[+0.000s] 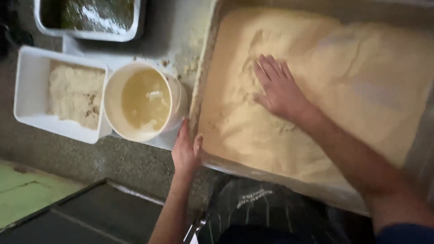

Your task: Breading pieces of meat by dipping them in a liquid wash and then coating them in breadcrumbs in a large tray.

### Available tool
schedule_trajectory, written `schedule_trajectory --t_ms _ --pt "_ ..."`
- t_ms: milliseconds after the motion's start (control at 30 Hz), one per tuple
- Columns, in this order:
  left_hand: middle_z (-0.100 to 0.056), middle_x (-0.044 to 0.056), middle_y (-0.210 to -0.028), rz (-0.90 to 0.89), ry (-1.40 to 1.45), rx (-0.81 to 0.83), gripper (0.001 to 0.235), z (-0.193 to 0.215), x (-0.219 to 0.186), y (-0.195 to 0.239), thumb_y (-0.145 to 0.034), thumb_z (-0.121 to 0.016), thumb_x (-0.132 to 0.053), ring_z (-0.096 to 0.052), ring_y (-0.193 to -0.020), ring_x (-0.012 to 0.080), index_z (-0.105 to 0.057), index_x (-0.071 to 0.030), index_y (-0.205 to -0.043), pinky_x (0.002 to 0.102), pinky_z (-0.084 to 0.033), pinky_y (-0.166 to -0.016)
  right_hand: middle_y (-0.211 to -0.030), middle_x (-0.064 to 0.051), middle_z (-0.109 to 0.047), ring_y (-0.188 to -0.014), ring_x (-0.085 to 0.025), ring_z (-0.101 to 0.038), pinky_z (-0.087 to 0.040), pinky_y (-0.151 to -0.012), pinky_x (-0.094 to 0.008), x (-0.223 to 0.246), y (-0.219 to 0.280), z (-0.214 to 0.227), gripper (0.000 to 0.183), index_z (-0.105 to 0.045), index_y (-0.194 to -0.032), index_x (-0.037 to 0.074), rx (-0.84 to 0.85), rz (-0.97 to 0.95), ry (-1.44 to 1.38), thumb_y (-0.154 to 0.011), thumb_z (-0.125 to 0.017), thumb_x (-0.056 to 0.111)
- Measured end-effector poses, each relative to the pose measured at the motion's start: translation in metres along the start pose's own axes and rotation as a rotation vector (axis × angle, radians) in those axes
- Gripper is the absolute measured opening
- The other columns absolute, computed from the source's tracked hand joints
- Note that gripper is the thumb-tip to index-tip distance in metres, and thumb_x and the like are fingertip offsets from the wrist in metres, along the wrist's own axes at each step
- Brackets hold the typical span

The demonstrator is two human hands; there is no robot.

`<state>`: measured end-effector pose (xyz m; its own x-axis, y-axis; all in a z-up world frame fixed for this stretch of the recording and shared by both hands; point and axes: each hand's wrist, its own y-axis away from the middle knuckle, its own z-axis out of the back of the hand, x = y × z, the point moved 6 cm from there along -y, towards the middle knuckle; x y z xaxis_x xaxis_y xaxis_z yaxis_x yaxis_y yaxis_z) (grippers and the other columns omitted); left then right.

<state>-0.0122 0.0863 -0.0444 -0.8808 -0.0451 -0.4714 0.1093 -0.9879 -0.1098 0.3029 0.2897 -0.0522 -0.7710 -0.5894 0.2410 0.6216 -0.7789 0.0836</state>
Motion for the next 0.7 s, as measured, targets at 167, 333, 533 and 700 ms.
schedule_trajectory --t_ms 167,333,533,700 --pt "-0.062 0.025 -0.159 0.112 0.009 0.038 0.081 0.008 -0.008 0.026 -0.111 -0.057 -0.057 -0.068 -0.135 0.0455 -0.040 -0.009 -0.174 0.056 -0.058 -0.108 -0.175 -0.022 -0.046 -0.164 -0.040 -0.040 -0.031 -0.129 -0.061 0.021 0.049 -0.006 0.096 -0.049 -0.170 0.009 0.000 -0.017 0.168 -0.098 -0.061 0.072" --pt "-0.060 0.021 -0.162 0.105 -0.036 0.038 0.079 0.012 -0.015 0.017 -0.113 -0.053 -0.058 -0.069 -0.135 0.0430 -0.038 -0.011 -0.175 0.055 -0.058 -0.107 -0.179 -0.029 -0.037 -0.166 -0.049 -0.033 -0.025 -0.132 -0.067 0.022 0.070 0.000 0.106 -0.041 -0.174 0.002 -0.146 -0.003 -0.016 -0.098 -0.056 0.075" --pt "-0.062 0.026 -0.159 0.079 -0.014 0.009 0.075 0.012 -0.014 0.006 -0.114 -0.057 -0.053 -0.070 -0.130 0.0494 -0.044 -0.005 -0.170 0.058 -0.058 -0.105 -0.175 -0.032 -0.039 -0.162 -0.052 -0.036 -0.026 -0.129 -0.069 0.024 0.078 0.009 0.102 -0.045 -0.171 -0.001 -0.350 -0.024 -0.019 -0.098 -0.064 0.067" --pt "-0.062 0.025 -0.160 0.090 -0.055 0.021 0.075 0.009 -0.005 0.010 -0.114 -0.057 -0.055 -0.070 -0.130 0.0479 -0.047 -0.005 -0.169 0.056 -0.057 -0.106 -0.177 -0.021 -0.044 -0.168 -0.045 -0.032 -0.027 -0.129 -0.073 0.035 0.073 -0.014 0.084 -0.054 -0.167 0.009 -0.141 -0.049 0.054 -0.101 -0.059 0.061"
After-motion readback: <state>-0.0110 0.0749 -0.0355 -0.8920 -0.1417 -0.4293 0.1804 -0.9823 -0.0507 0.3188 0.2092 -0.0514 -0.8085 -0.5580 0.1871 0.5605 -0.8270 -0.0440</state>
